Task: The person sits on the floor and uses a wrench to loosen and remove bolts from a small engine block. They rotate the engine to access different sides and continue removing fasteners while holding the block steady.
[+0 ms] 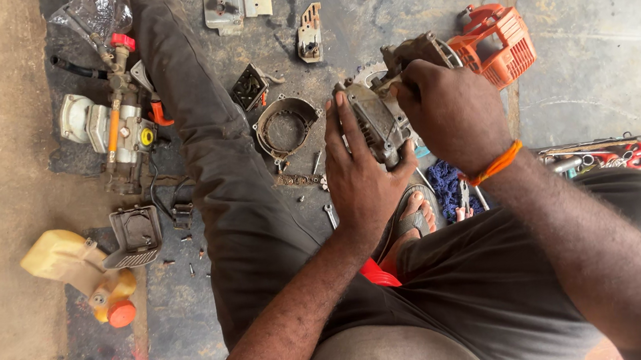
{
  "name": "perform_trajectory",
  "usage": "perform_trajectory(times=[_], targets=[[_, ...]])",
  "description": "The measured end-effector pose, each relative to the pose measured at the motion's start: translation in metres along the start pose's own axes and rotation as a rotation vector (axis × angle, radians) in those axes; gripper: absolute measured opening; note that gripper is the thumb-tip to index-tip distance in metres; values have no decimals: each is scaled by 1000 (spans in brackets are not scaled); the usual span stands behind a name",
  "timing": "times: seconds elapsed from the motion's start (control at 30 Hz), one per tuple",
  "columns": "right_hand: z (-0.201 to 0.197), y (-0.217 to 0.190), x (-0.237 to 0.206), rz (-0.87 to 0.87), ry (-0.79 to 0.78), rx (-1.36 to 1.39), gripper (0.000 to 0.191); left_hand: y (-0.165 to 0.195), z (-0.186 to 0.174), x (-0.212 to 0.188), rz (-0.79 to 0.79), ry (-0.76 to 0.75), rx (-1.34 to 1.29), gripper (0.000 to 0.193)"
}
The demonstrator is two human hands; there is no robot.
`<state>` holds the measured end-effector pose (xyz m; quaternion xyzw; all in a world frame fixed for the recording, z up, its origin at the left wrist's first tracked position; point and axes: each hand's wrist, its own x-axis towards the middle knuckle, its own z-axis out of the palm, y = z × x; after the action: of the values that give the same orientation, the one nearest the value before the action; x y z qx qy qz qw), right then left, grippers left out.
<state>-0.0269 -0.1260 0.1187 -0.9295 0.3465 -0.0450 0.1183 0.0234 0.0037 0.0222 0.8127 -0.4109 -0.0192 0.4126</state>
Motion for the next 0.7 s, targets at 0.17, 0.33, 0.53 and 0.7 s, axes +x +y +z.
perform_trajectory(times=[0.17,0.33,0.53,0.7], targets=[[4,2,-4,-34,38,72,26,0,-1,-1,32,11,-2,110],[9,-5,-1,-13,49,54,26,0,0,0,12,8,-18,110],[7,-12,5,32,-2,31,25,0,1,0,8,-11,-7,120],[5,-20,-4,-20,42,-187,25,-2,3,-2,14,-28,16,125]])
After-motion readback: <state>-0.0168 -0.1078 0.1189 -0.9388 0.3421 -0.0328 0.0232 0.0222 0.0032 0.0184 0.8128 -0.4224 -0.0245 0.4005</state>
